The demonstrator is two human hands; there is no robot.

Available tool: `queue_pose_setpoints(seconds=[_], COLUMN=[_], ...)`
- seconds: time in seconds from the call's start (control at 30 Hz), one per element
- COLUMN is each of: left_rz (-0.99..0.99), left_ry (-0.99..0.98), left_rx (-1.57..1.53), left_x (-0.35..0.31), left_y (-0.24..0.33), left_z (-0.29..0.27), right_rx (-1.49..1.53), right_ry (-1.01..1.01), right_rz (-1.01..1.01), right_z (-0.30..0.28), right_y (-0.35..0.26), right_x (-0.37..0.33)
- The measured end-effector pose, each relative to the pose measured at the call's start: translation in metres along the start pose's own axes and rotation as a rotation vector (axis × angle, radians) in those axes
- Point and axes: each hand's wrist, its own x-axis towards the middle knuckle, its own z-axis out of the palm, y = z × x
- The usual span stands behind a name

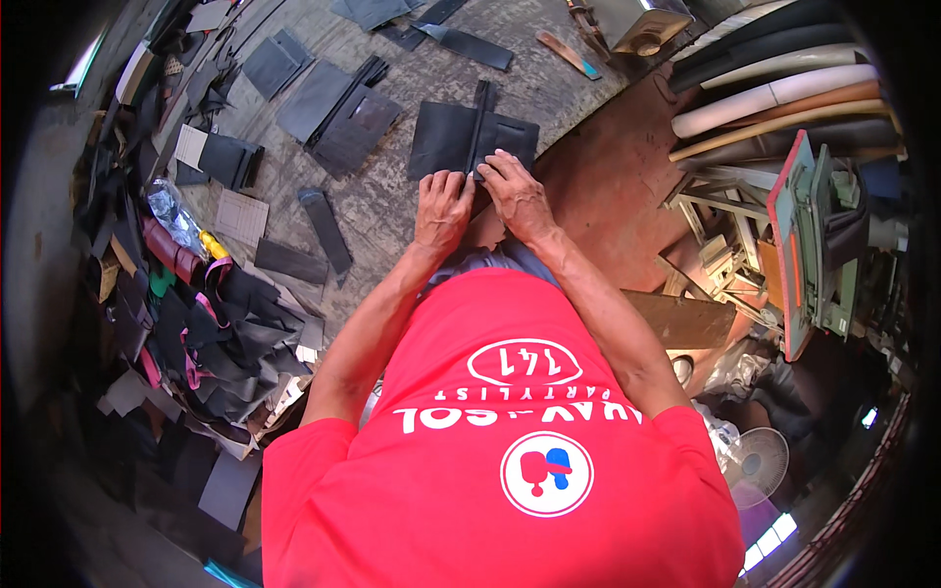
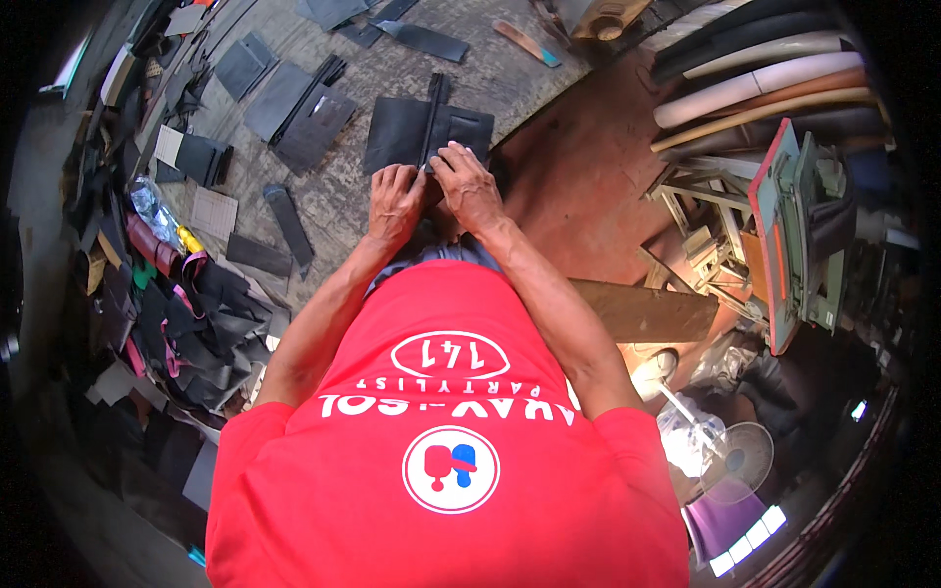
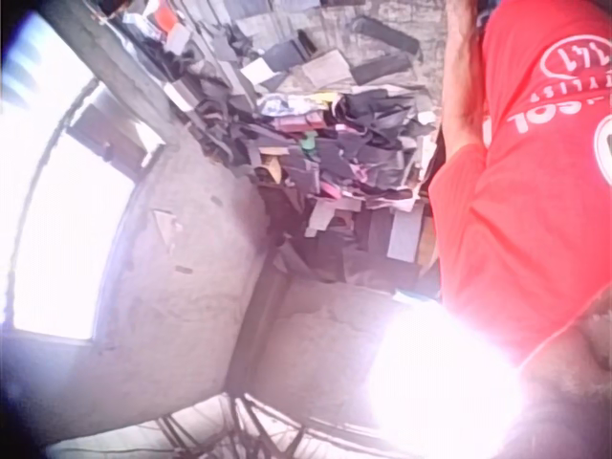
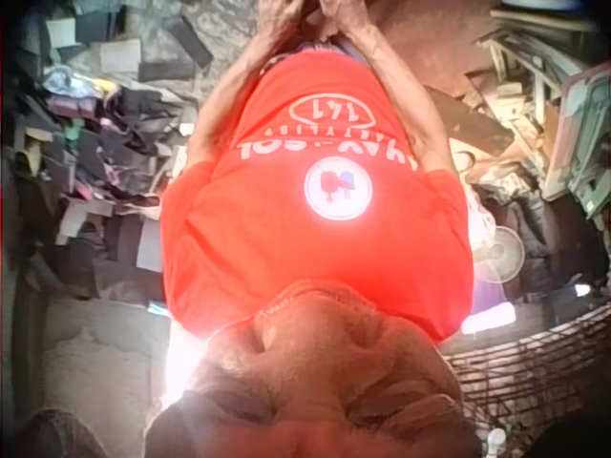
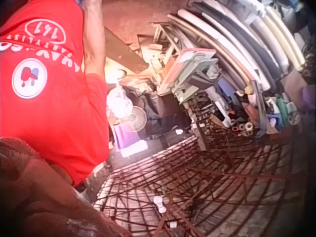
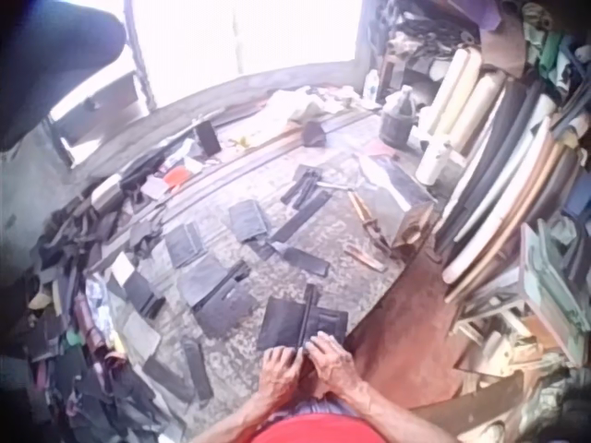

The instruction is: Assemble and align multiple leather pieces for a wallet.

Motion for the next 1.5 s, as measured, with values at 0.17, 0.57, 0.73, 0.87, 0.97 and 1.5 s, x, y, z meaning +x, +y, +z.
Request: queue_pose_setpoints(seconds=[0.17,0.57,0.73,0.87,0.97,1.5], left_rz=[0.049,0.074,0.17,0.177,0.177,0.184], left_ry=[-0.006,-0.033,-0.033,-0.052,-0.056,-0.075], left_rx=[0.006,-0.1,-0.066,-0.055,-0.047,-0.145], left_x=[0.003,0.001,0.008,0.008,0.006,-0.006], left_y=[0.0,-0.013,-0.015,-0.015,-0.013,-0.021], left_z=[-0.006,-0.003,-0.009,-0.01,-0.01,-0.018], right_rx=[-0.045,0.095,0.114,0.024,0.013,0.129], right_ry=[-0.038,-0.055,-0.021,-0.056,-0.051,-0.023], right_rz=[0.024,0.091,0.066,0.067,0.056,0.091], right_z=[0.0,-0.006,-0.001,0.001,0.002,-0.002], right_y=[-0.002,0.003,0.006,0.002,0.003,-0.001], right_x=[0.001,0.004,0.002,0.001,0.001,-0.002])
